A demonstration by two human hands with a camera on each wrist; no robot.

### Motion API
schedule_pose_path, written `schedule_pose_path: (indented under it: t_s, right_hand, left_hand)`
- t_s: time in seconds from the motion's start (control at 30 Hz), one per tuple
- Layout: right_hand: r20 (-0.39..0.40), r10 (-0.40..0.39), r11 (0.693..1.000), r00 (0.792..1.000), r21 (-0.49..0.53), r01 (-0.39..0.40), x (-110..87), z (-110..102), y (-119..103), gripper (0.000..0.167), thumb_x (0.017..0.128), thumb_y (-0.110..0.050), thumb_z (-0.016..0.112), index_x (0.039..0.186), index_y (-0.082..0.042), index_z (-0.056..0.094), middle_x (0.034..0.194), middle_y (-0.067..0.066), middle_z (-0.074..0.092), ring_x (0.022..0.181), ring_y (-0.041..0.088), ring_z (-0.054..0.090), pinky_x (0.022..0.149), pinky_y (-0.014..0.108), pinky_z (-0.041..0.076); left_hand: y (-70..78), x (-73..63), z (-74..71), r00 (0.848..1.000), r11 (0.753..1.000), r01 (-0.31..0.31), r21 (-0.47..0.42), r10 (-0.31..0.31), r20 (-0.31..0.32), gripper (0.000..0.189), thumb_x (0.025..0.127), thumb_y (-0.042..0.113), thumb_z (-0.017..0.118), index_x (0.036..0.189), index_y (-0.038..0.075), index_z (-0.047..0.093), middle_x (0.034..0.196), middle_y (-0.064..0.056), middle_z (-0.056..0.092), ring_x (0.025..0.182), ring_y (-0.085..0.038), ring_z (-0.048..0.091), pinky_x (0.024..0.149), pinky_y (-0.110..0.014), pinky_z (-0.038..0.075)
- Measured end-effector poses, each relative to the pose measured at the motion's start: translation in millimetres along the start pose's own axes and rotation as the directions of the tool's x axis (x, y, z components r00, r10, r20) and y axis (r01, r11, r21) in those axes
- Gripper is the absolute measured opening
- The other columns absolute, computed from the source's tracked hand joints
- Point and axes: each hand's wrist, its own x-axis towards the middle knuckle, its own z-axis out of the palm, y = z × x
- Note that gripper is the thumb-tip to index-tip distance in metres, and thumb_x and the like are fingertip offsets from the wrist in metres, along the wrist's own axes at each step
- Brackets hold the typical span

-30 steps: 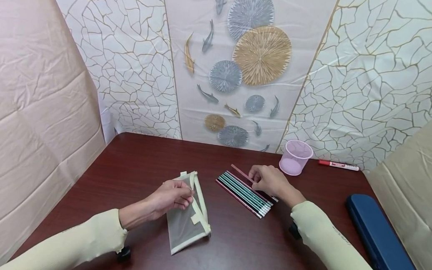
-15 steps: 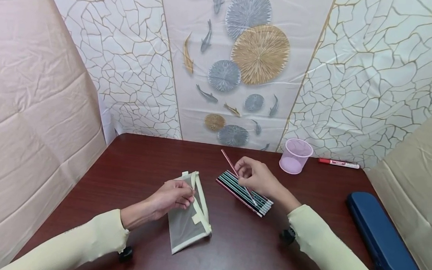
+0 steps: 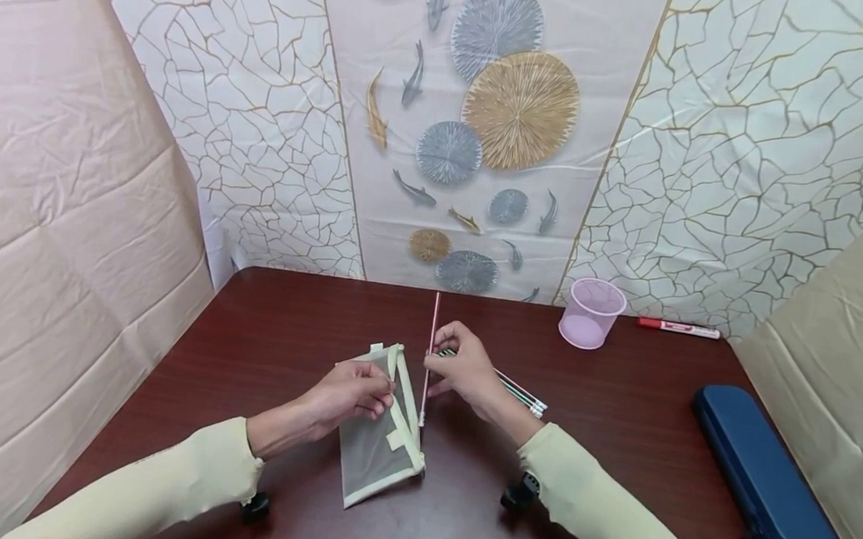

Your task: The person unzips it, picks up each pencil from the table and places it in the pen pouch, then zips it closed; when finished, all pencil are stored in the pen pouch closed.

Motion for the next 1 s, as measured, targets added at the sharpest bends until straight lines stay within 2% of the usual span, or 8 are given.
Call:
schedule_pose_path:
  t_s: [0.1,0.3,0.4,0.7,1.0]
  right_hand:
    - [-0.028,0.049,0.999,0.998,0.013,-0.049,-2.0,13,6,0.036,0.087,0.007,0.061,0.119,0.002,0.045,0.101,0.009,0.056,0.070,0.021,0.066,0.061,0.045,0.066]
    - [0.019,0.132,0.991,0.991,-0.027,-0.132,-11.1,28,18,0.039,0.088,0.007,0.060,0.123,0.002,0.043,0.103,0.016,0.060,0.071,0.024,0.066,0.060,0.042,0.065]
    - [0.039,0.159,0.986,0.987,-0.053,-0.156,-14.7,31,21,0.039,0.088,0.006,0.061,0.123,0.003,0.043,0.102,0.015,0.060,0.071,0.023,0.065,0.059,0.039,0.064]
    - [0.105,0.175,0.980,0.979,-0.115,-0.162,-16.7,33,26,0.040,0.087,0.003,0.062,0.123,0.007,0.046,0.100,0.012,0.062,0.074,0.018,0.064,0.059,0.035,0.063]
    - [0.140,0.165,0.979,0.976,-0.143,-0.145,-16.3,35,27,0.040,0.087,0.001,0.066,0.122,0.006,0.047,0.100,0.012,0.063,0.075,0.017,0.063,0.061,0.037,0.063]
  left_hand:
    - [0.8,1.2,1.4,1.000,1.000,0.000,-0.006,0.000,0.002,0.005,0.096,0.002,0.059,0.093,0.006,0.061,0.075,0.000,0.069,0.064,-0.006,0.062,0.064,-0.020,0.055]
    - [0.6,1.7,2.0,1.000,1.000,-0.006,-0.014,0.006,-0.011,0.002,0.096,0.002,0.059,0.098,0.002,0.061,0.075,0.000,0.069,0.065,-0.007,0.062,0.064,-0.020,0.055]
    - [0.4,2.5,2.1,1.000,1.000,-0.010,-0.022,0.010,-0.022,0.001,0.097,0.002,0.060,0.097,0.003,0.061,0.075,0.000,0.069,0.065,-0.007,0.063,0.064,-0.020,0.055]
    - [1.0,3.0,1.2,0.999,0.999,-0.028,-0.023,0.027,-0.035,0.008,0.096,0.001,0.060,0.093,0.009,0.059,0.074,0.001,0.070,0.065,-0.006,0.063,0.064,-0.020,0.055]
    - [0.8,0.1,1.5,0.998,0.999,-0.037,0.004,0.037,-0.042,0.004,0.097,0.005,0.063,0.097,0.004,0.060,0.075,0.001,0.070,0.065,-0.006,0.063,0.064,-0.020,0.055]
